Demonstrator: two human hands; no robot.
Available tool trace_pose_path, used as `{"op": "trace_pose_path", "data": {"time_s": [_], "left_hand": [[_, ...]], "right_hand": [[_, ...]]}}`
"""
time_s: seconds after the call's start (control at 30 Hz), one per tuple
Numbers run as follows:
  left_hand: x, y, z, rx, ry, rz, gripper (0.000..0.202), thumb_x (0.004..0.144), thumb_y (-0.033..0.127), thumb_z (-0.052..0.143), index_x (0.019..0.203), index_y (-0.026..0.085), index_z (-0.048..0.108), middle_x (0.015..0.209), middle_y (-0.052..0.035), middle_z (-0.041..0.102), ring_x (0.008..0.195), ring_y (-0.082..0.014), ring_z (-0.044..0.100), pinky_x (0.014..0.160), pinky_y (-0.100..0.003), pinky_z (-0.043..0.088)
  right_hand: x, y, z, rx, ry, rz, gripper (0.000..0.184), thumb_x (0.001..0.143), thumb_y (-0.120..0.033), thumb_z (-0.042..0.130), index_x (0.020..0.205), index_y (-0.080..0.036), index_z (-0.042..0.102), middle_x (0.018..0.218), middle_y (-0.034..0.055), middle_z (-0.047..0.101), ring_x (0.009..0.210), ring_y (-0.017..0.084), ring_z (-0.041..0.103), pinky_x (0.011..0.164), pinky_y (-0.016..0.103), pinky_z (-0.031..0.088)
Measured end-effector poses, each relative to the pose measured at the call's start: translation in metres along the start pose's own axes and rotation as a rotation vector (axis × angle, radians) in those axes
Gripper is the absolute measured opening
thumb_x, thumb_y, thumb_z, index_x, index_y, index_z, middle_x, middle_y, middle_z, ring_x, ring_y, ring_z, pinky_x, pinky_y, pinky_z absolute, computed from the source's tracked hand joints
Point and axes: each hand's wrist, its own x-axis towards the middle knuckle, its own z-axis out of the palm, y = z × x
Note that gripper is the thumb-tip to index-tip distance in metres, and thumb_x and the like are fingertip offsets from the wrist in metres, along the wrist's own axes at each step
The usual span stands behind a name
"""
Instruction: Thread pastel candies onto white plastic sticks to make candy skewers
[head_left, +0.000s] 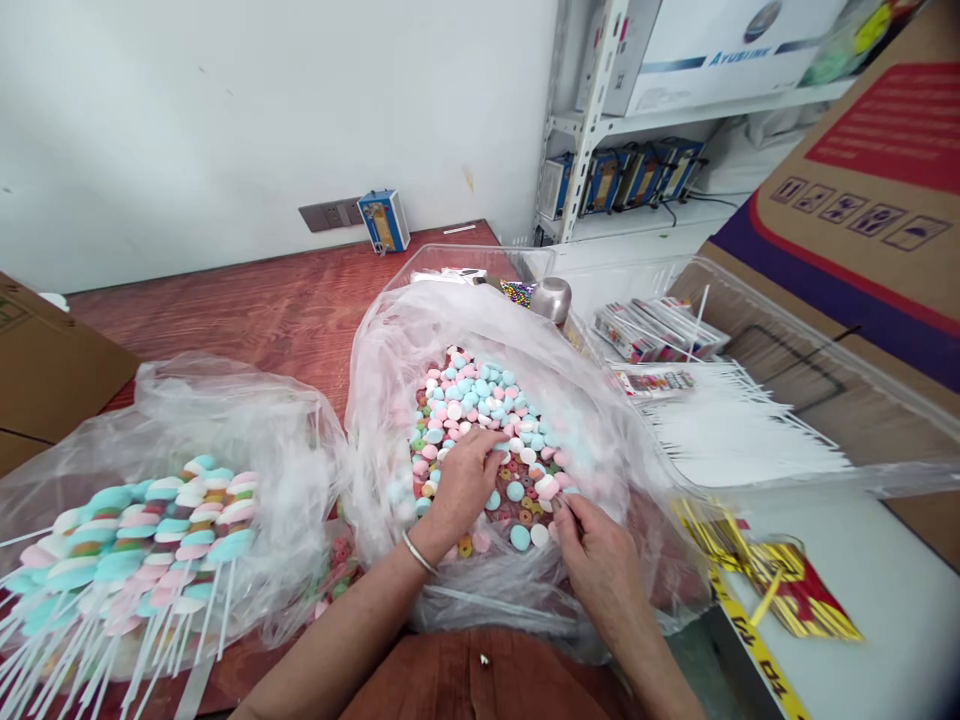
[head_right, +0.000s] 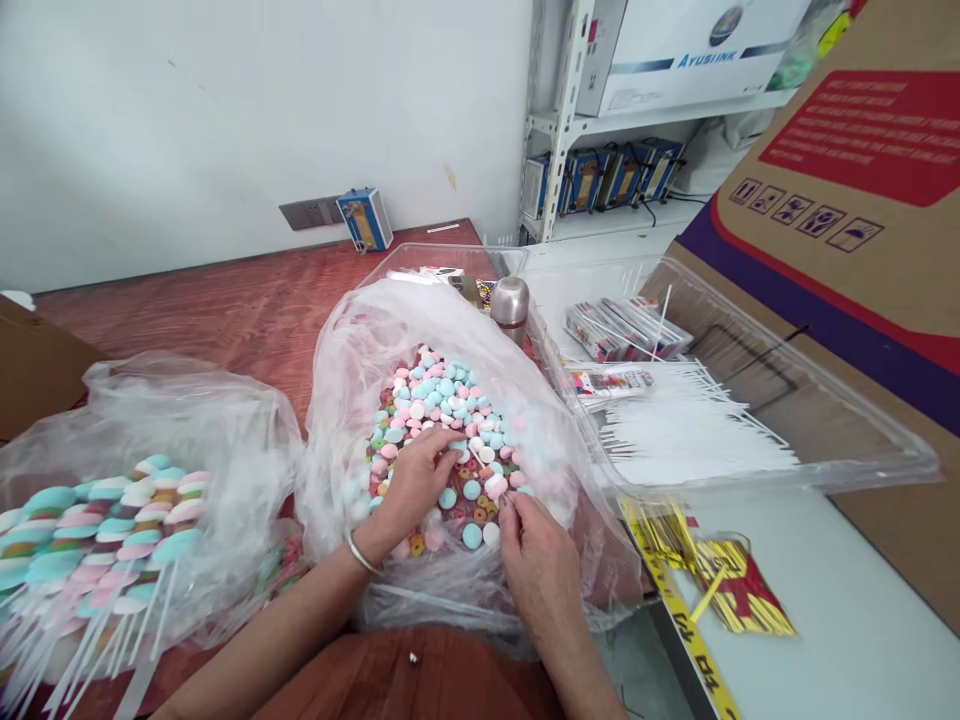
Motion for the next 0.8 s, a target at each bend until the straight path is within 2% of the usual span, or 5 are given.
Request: {"op": "trace_pose_path", "data": {"time_s": [0.13, 0.3, 0.4, 0.57, 0.8], "left_hand": [[-0.001, -0.005, 0.011, 0.159, -0.117, 0.092, 0.023, 0.087, 0.009, 0.056, 0.105, 0.019, 0.066, 0.109, -0.0076, 0.066, 0.104, -0.0213, 0.061, 0.093, -0.037, 0.05], [-0.005, -0.008, 0.015, 0.187, -0.12, 0.085, 0.033, 0.088, 0.006, 0.049, 0.115, 0.017, 0.064, 0.114, -0.0105, 0.064, 0.106, -0.0223, 0.06, 0.094, -0.039, 0.05], [-0.001, -0.005, 0.01, -0.012, -0.054, -0.1, 0.03, 0.084, 0.011, 0.057, 0.111, 0.02, 0.067, 0.105, -0.0069, 0.069, 0.093, -0.0201, 0.064, 0.087, -0.037, 0.052], [0.004, 0.001, 0.0, -0.687, -0.053, -0.59, 0.036, 0.08, 0.029, 0.068, 0.114, 0.017, 0.066, 0.085, -0.0047, 0.072, 0.072, -0.0156, 0.066, 0.068, -0.029, 0.054], [0.001, 0.008, 0.0, -0.984, 0.007, -0.659, 0.043, 0.071, 0.026, 0.077, 0.111, 0.017, 0.066, 0.093, -0.0056, 0.073, 0.077, -0.0141, 0.068, 0.075, -0.027, 0.054]], "right_hand": [[0.0, 0.003, -0.002, 0.02, -0.007, 0.024, 0.036, 0.095, -0.042, 0.033, 0.075, -0.021, 0.056, 0.07, 0.0033, 0.063, 0.063, 0.018, 0.055, 0.059, 0.026, 0.033], [0.0, 0.007, -0.003, 0.033, -0.001, 0.02, 0.036, 0.095, -0.04, 0.033, 0.077, -0.021, 0.058, 0.07, 0.0041, 0.065, 0.063, 0.018, 0.057, 0.058, 0.025, 0.034], [-0.002, 0.006, -0.002, 0.031, -0.01, 0.0, 0.037, 0.095, -0.041, 0.032, 0.079, -0.021, 0.059, 0.068, 0.0038, 0.066, 0.06, 0.018, 0.057, 0.055, 0.025, 0.034], [-0.009, -0.003, -0.001, 0.007, -0.076, -0.048, 0.037, 0.097, -0.038, 0.031, 0.082, -0.022, 0.06, 0.066, 0.0032, 0.067, 0.058, 0.018, 0.061, 0.053, 0.025, 0.036], [-0.008, -0.012, 0.001, -0.041, -0.045, -0.073, 0.036, 0.098, -0.036, 0.03, 0.081, -0.022, 0.058, 0.065, 0.0029, 0.066, 0.056, 0.017, 0.061, 0.053, 0.025, 0.035]]}}
